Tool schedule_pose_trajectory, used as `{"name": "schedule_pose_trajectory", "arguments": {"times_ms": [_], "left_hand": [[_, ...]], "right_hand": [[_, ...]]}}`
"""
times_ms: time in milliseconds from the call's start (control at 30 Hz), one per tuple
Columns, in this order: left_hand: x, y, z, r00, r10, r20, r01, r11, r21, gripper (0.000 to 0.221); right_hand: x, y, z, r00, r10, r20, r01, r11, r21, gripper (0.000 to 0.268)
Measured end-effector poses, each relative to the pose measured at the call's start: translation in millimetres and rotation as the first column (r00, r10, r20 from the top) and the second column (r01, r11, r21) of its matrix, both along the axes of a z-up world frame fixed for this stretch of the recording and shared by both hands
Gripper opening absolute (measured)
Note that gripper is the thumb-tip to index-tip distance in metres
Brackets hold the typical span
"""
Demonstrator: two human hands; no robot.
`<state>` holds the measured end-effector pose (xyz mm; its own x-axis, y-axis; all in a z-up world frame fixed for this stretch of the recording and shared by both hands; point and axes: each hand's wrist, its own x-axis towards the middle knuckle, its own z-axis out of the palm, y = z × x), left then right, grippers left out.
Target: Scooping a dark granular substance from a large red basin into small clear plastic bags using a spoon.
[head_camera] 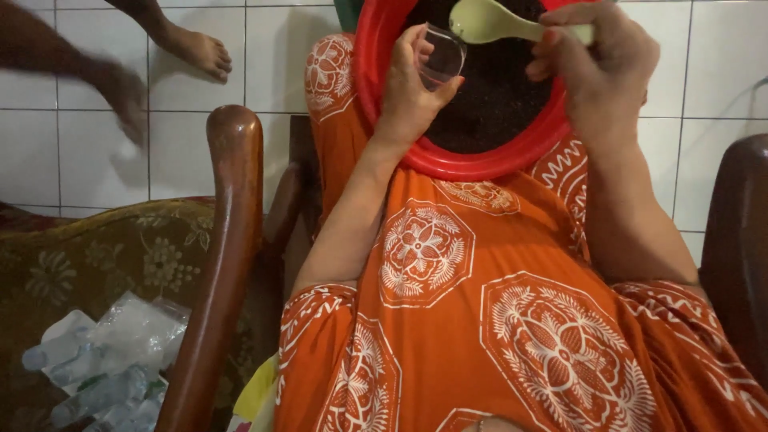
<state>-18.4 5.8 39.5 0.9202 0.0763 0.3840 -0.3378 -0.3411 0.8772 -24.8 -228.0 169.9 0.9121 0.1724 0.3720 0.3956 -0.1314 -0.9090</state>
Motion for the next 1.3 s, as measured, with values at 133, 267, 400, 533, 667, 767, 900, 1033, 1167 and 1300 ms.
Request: {"name": "schedule_pose_trajectory", "arguments": {"times_ms": [133,267,400,533,667,767,900,1033,1167,1300], "left_hand": [[0.3,1.5,-4.6,0.998,0.011,-0.056,-0.013,0.999,-0.04,0.086],[1.8,4.3,-6.7,0.999,-0.013,-0.04,0.006,0.987,-0.162,0.08],[2.7,4.9,-10.9,1.0,-0.024,0.0,0.023,0.976,-0.218,0.076],[0.3,4.2,-4.6,1.0,-0.012,-0.003,0.011,0.982,-0.186,0.079],[-3.0,4.6,-0.5,0.998,0.029,-0.052,-0.033,0.996,-0.078,0.08],[4.8,2.7,-13.3,0.999,0.045,-0.027,-0.046,0.998,-0.043,0.087],[0.8,1.5,-4.5,0.999,0.005,-0.052,-0.007,0.999,-0.037,0.086],[0.1,1.9,-4.4,0.999,0.002,-0.052,0.0,0.999,0.035,0.089],[-0.2,2.1,-7.0,0.996,0.019,-0.085,-0.023,0.999,-0.04,0.085],[1.4,2.4,-7.7,0.998,0.042,-0.053,-0.045,0.997,-0.064,0.083]], "right_hand": [[8.5,0.6,-11.2,0.993,-0.04,0.109,0.053,0.991,-0.12,0.014],[30.6,-2.9,-55.8,0.994,-0.111,0.019,0.113,0.974,-0.196,0.011],[28.0,2.0,-70.2,0.989,-0.096,-0.112,0.058,0.952,-0.302,0.011],[35.3,-4.5,-81.6,0.98,-0.003,-0.201,-0.025,0.991,-0.135,0.01],[36.2,-10.2,-65.3,0.939,-0.072,-0.336,0.083,0.996,0.018,0.011],[29.3,-16.1,-41.9,0.955,-0.082,-0.284,0.108,0.991,0.075,0.013],[8.7,-11.9,-11.3,0.997,-0.042,-0.071,0.041,0.999,-0.011,0.012],[1.4,-0.3,-1.3,0.999,0.008,0.038,-0.005,0.997,-0.08,0.013],[28.8,-5.8,-36.0,0.993,-0.062,0.096,0.08,0.977,-0.197,0.017],[46.4,-0.8,-73.6,0.997,-0.078,0.001,0.076,0.976,-0.203,0.015]]}}
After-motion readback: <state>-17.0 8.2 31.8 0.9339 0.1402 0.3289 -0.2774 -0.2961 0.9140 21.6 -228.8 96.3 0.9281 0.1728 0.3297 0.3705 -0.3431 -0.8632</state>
